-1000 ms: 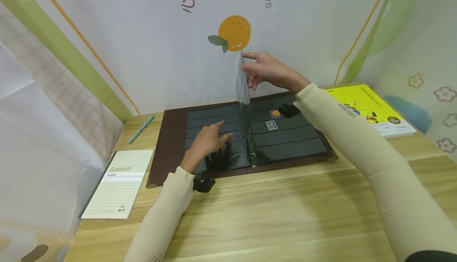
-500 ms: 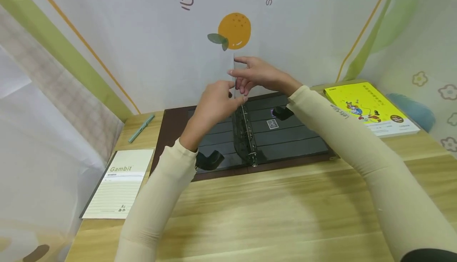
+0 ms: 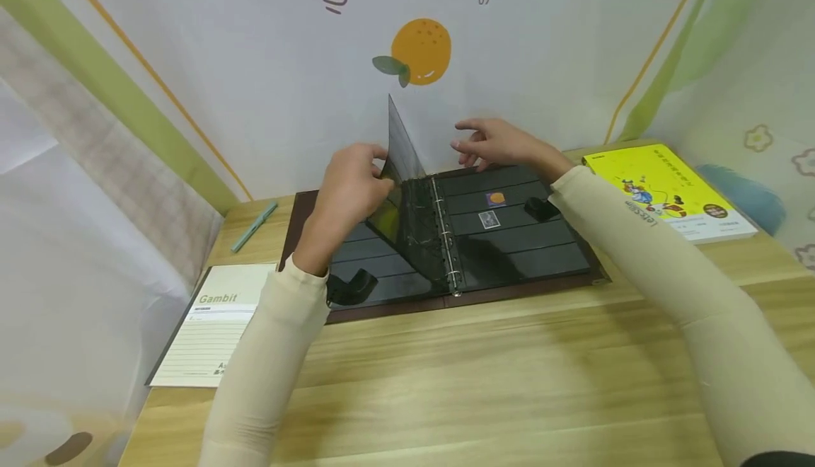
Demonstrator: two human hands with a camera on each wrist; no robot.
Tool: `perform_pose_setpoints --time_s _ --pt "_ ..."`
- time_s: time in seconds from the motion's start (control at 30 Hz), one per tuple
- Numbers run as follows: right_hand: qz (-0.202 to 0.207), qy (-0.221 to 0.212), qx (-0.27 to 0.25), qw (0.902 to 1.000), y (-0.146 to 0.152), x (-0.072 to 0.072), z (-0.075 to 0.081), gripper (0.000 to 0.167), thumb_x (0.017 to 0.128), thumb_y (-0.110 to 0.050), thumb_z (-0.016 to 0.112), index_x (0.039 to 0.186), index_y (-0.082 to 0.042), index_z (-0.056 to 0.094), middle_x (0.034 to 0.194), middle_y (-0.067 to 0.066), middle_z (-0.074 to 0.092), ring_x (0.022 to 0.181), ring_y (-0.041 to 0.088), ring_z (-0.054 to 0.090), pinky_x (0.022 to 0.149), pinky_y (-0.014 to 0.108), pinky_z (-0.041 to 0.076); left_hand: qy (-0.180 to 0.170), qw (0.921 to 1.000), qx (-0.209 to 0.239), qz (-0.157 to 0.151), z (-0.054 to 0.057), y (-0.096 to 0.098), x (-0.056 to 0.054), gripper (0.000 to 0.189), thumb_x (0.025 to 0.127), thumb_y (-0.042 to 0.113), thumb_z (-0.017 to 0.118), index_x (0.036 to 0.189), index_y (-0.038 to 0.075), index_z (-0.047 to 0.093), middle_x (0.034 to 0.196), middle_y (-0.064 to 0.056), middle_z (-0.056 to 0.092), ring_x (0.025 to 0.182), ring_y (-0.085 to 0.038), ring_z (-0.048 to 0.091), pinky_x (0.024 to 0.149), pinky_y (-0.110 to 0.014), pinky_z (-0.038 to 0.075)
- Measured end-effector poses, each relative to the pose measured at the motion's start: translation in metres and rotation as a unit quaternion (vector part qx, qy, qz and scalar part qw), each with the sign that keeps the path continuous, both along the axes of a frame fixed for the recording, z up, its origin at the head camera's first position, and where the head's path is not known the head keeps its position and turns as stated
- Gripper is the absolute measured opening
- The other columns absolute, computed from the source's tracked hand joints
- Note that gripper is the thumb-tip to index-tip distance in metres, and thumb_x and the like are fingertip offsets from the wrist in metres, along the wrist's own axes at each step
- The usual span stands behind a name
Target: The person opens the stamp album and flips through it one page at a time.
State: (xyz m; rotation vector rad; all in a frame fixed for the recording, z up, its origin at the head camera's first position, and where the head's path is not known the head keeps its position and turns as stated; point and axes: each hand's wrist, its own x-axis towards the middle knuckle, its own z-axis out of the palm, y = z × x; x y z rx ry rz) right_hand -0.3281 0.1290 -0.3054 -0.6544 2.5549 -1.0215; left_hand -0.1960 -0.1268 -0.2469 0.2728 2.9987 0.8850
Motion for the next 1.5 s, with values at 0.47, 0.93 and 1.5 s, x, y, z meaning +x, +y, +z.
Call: perform_pose_setpoints --time_s 0.47,0.93,1.5 --pt "0.008 -0.02 0.218 0.9757 0.095 0.013 -0.08 0.089 0.093 -0.045 0.07 0.156 0.004 0.031 0.164 0.03 0.017 0.15 0.053 0.018 0.12 0.066 0.022 -0.011 0.9995 0.009 0.029 -0.013 -0.044 0.006 0.048 0.092 0.004 0.063 0.14 0.003 0.059 0.123 -0.026 0.07 0.111 -0.036 0.07 0.079 -0.044 0.056" --pt "0.012 -0.037 0.207 0.9776 0.099 0.022 -0.096 0.096 0.09 -0.047 0.074 0.157 0.005 0.027 0.166 0.029 0.011 0.152 0.052 0.012 0.121 0.066 0.018 -0.068 0.9959 -0.002 0.059 -0.049 -0.085 0.009 0.054 0.094 0.013 0.069 0.143 -0.004 0.052 0.126 -0.032 0.066 0.116 -0.044 0.065 0.092 -0.055 0.055" --pt "0.002 -0.032 0.167 0.9855 0.106 0.023 -0.107 0.097 0.091 -0.046 0.073 0.158 0.004 0.024 0.168 0.027 0.008 0.154 0.05 0.004 0.122 0.066 0.014 -0.111 0.9781 -0.148 0.095 -0.13 -0.095 0.004 0.035 0.084 0.018 0.083 0.101 -0.009 0.07 0.071 -0.019 0.068 0.053 -0.024 0.063 0.051 -0.034 0.049"
